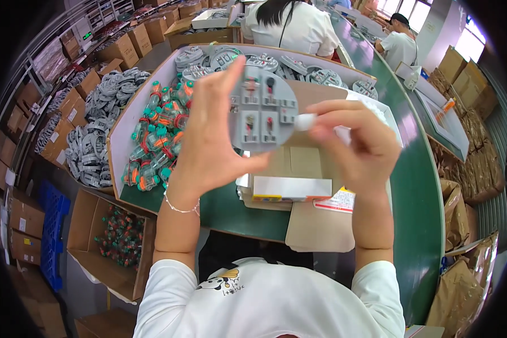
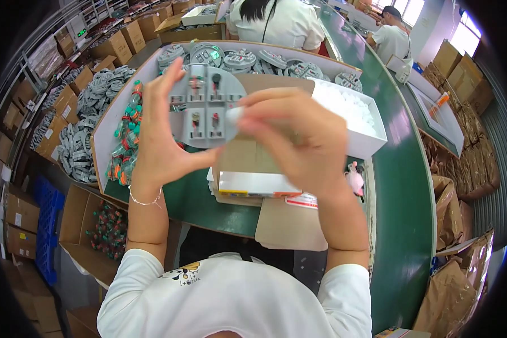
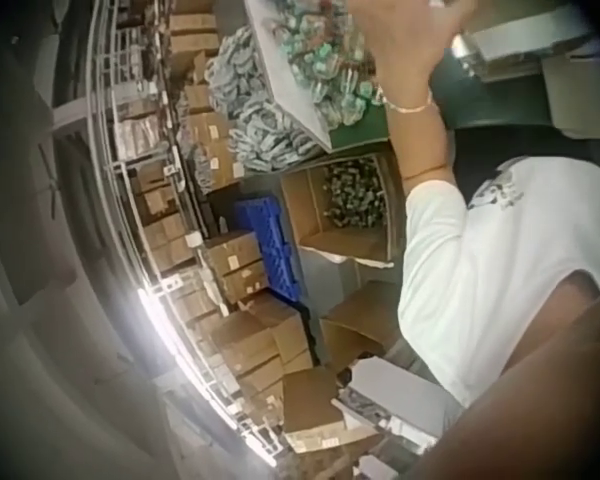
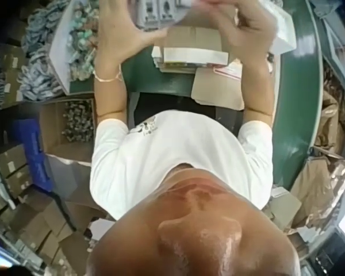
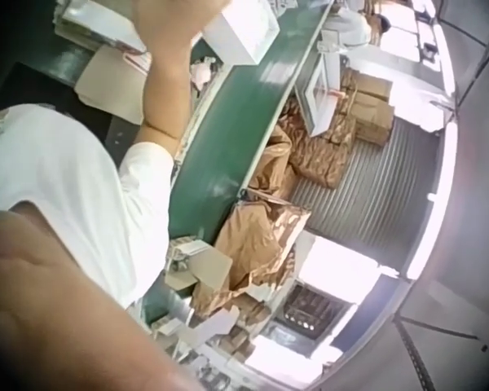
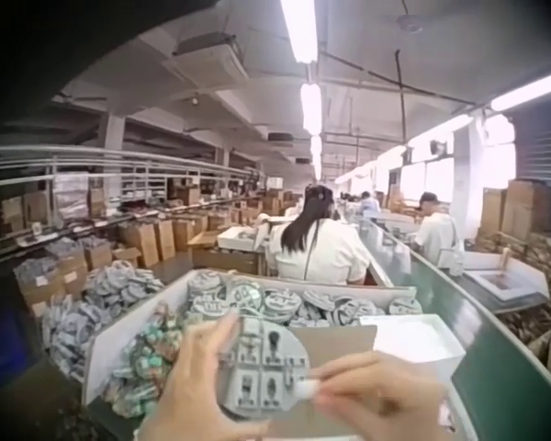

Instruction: Assembling cardboard boxes and filling them with plastic parts and manuals.

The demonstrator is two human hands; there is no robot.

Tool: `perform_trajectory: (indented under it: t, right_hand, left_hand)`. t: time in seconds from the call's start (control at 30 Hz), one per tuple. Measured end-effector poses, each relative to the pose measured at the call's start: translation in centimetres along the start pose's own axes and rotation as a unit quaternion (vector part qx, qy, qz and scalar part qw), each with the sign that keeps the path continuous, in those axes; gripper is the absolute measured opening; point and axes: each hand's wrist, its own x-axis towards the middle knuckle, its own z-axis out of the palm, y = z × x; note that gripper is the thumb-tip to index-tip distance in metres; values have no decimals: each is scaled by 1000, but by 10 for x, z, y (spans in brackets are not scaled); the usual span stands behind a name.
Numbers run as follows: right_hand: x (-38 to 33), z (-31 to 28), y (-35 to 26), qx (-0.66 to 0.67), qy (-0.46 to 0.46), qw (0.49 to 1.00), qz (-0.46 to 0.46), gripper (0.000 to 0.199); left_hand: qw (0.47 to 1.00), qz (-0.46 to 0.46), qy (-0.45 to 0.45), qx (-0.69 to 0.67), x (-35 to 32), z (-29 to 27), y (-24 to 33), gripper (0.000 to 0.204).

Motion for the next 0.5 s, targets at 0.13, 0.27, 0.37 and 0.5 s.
perform_trajectory:
  t: [0.13, 0.27, 0.37, 0.5]
  right_hand:
    - [-9, 23, -8, -132, -99, 981, -101, 14]
    - [-26, 29, 0, -189, -134, 964, -129, 21]
    - [-42, 32, 0, -219, -134, 961, -101, 38]
    - [-59, 42, 5, -114, -18, 992, 42, 76]
  left_hand:
    - [997, 48, -45, 39, -13, 3, 22, 116]
    - [995, 54, -79, 40, -22, 3, 24, 118]
    - [994, 54, -88, 22, -29, 1, 29, 118]
    - [995, 66, -69, -21, -41, 4, 35, 115]
